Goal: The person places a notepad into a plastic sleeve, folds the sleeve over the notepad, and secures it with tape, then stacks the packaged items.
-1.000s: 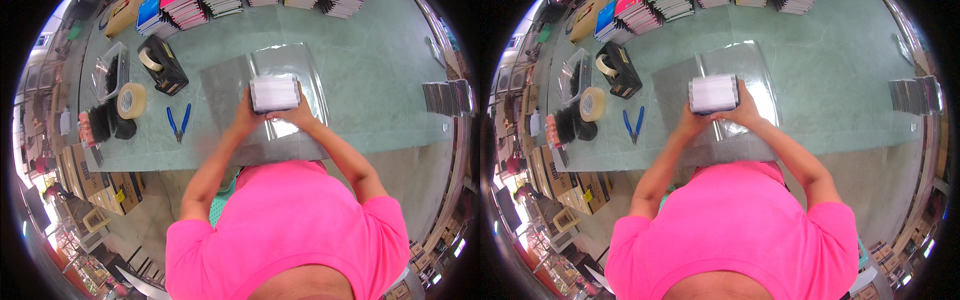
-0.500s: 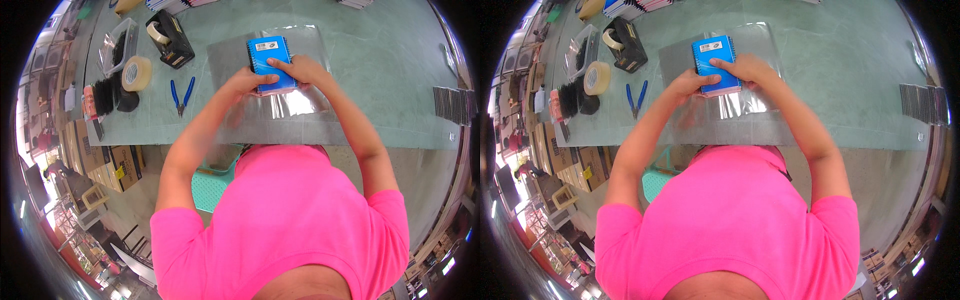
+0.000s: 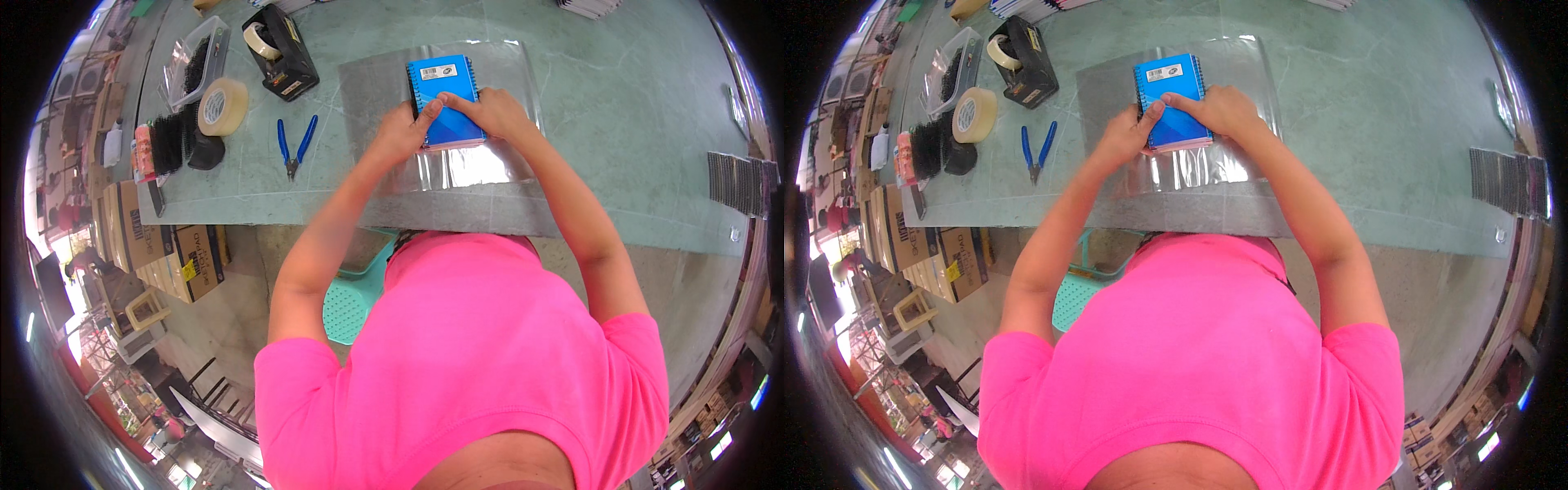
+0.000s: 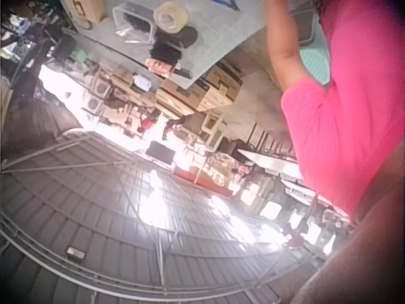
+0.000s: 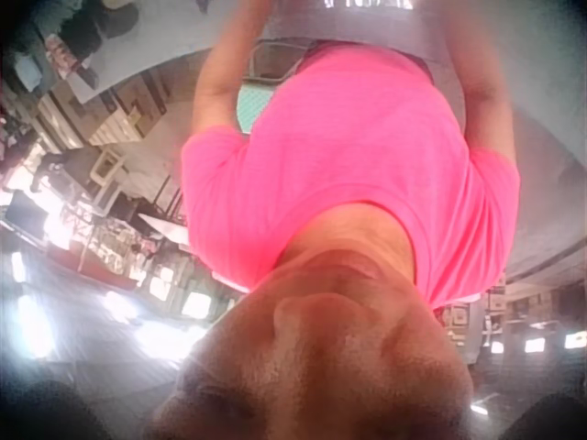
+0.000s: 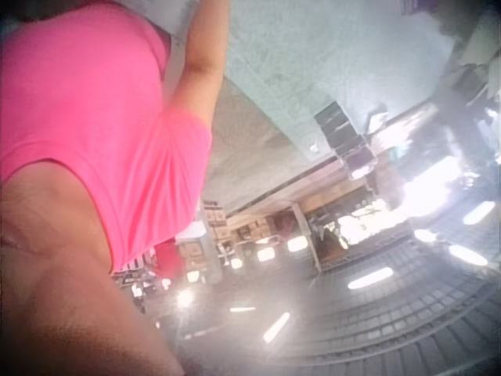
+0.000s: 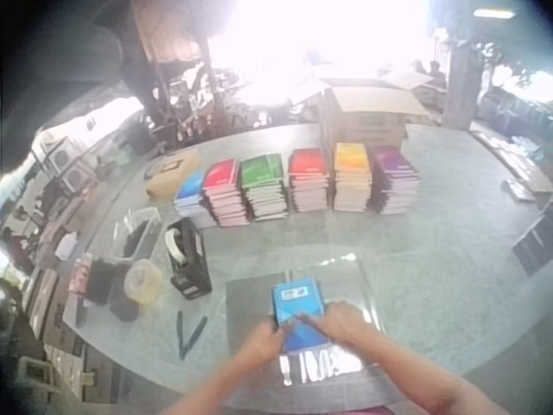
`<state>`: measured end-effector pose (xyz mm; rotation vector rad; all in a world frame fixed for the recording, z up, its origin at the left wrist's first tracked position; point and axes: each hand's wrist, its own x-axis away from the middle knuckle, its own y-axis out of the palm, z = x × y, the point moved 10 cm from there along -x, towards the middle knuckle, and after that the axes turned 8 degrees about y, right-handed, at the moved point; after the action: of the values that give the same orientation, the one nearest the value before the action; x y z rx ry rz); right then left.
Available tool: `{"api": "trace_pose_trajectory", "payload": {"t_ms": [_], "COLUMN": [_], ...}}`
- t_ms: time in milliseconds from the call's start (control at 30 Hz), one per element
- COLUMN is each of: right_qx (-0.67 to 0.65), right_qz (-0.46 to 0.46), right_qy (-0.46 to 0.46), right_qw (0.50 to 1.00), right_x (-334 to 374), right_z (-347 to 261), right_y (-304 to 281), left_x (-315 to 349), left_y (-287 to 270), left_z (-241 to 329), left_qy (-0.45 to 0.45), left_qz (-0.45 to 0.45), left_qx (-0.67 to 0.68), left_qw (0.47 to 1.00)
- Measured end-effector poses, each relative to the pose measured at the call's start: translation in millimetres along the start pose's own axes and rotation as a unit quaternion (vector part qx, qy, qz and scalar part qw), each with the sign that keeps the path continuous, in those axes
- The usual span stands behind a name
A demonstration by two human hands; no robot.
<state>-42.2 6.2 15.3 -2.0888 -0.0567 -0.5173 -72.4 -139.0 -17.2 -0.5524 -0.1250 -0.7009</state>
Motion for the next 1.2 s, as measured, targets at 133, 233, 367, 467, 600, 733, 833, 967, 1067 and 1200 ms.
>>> {"api": "trace_pose_trajectory", "payload": {"t_ms": [133,233,367,467,600,733,833,967,1067,1200], "right_qx": [-0.019,-0.067,-0.150,-0.214,-0.076,0.051,-0.052,-0.442,-0.558,-0.496], "right_qz": [-0.011,-0.019,-0.092,-0.001,0.218,0.237,0.229,0.047,-0.335,-0.371], "right_qy": [-0.015,0.026,0.151,0.094,-0.139,-0.219,-0.197,-0.047,-0.327,-0.498], "right_qw": [1.000,0.997,0.973,0.972,0.963,0.945,0.952,0.894,0.685,0.607], "right_x": [-5,-10,-11,-9,25,68,72,87,187,253], "right_z": [4,14,51,80,86,93,113,103,-62,-116], "right_y": [5,9,10,-14,-52,-29,-35,-46,-73,-91], "left_x": [-2,7,64,79,52,48,50,47,46,45], "left_y": [3,-3,-35,47,136,146,151,148,150,144], "left_z": [5,13,69,113,103,90,87,87,84,82], "left_qy": [0.068,0.075,0.177,0.272,0.273,0.285,0.312,0.277,0.294,0.309], "left_qz": [0.031,0.064,0.334,0.178,0.121,0.164,0.143,0.103,0.086,0.080], "left_qx": [-0.004,0.032,-0.133,-0.101,-0.194,-0.234,-0.221,-0.242,-0.253,-0.216], "left_qw": [0.997,0.995,0.916,0.940,0.934,0.915,0.913,0.924,0.918,0.923]}}
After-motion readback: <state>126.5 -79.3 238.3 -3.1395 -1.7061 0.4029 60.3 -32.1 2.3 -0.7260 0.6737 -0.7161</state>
